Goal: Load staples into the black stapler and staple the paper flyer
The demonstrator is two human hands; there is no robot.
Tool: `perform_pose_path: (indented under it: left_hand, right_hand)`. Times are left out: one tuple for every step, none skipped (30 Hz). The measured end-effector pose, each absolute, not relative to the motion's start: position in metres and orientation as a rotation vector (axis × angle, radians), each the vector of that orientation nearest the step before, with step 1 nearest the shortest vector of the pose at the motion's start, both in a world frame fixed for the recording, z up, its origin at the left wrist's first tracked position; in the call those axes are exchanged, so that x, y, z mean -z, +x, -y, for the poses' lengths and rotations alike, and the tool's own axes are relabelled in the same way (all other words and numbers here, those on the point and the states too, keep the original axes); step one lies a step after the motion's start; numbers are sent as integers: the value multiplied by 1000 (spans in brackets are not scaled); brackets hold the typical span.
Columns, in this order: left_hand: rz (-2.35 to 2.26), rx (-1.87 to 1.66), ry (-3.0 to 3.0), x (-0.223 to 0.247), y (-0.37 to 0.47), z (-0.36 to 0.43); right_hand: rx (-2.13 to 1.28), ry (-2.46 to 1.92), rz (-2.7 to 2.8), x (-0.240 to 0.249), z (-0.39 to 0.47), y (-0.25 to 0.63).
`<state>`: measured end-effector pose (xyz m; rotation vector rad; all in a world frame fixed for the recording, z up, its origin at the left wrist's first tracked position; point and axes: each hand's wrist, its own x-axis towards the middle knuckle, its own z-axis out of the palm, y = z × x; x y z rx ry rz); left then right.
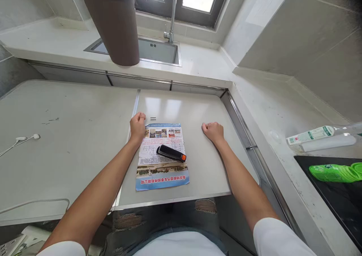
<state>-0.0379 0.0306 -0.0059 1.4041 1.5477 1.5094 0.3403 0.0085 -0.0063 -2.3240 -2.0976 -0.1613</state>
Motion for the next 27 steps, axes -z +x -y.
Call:
perform_pose_path:
  left_hand:
    - [-1546,-1509,1403,6,-38,-30]
    - [-1543,-1511,1393,5,-37,-30]
    - [-1536,-1507,1375,6,-37,-30]
    - [-1527,-1498,1353,6,-36,-30]
    - [-1516,-1483,1332,7,-36,-30]
    - [-1505,-1461,1316,8,-36,-31]
    - [-1503,-1439,1305,9,-36,-31]
    - [-1508,-1421,1300,10,-37,-32]
    - [-1516,-1409,1298,11,-37,-33]
    - [-1520,-1403,1300,12,-38,-33]
    - [-1518,-1400,1306,13,-39,-34]
    - [-1513,-1400,1314,14,-39,-34]
    - [-1507,-1402,1325,14,-40,-34]
    - [-1505,-1405,1337,14,-40,-33]
    - [-1507,-1408,1351,14,-40,-33]
    - [-1508,-1409,1367,14,-40,-33]
    - [-1508,-1404,1385,14,-40,-33]
    - [-1503,-1393,1408,14,-40,-33]
    - [-1498,-1375,1430,14,-40,-34]
    - [-1491,-1358,1454,15,-40,-34]
    - [-1489,-1346,1479,15,-40,-35]
    - [-1491,-1342,1499,16,-41,-36]
    - [-1494,-1337,1516,16,-41,-37]
    - [-1499,-1335,1527,17,-42,-38]
    - [-1494,-1334,1534,18,-42,-38]
    - [-1489,-1332,1536,18,-43,-39]
    - [-1486,-1331,1538,19,-43,-39]
  right_hand:
    - [162,-2328,2089,7,-9,340]
    - [165,-2329,2083,7,-10,341]
    - [167,-2326,2080,7,-10,341]
    - [166,-2322,2080,7,-10,341]
    - [162,-2316,2082,8,-10,341]
    - [159,-2309,2083,8,-10,341]
    - [154,-2303,2082,8,-10,341]
    - [150,-2300,2080,8,-10,341]
    - [148,-2298,2076,8,-10,341]
    - [146,-2299,2071,8,-10,340]
    - [141,-2302,2067,8,-10,340]
    - [134,-2307,2064,8,-10,339]
    - [126,-2312,2062,7,-10,339]
    - [117,-2315,2060,7,-10,338]
    - [105,-2318,2056,7,-11,338]
    - [88,-2324,2045,6,-11,337]
    - [68,-2332,2028,6,-11,335]
    - [47,-2340,2008,5,-11,334]
    - [26,-2346,1988,5,-11,332]
    - [10,-2347,1971,4,-10,329]
    - [1,-2341,1961,4,-8,326]
    - [-3,-2327,1958,4,-5,323]
    - [-2,-2309,1961,5,-1,319]
    - [2,-2293,1964,5,4,315]
    - [11,-2283,1956,6,10,311]
    - [21,-2274,1933,7,17,307]
    - [19,-2263,1906,8,24,302]
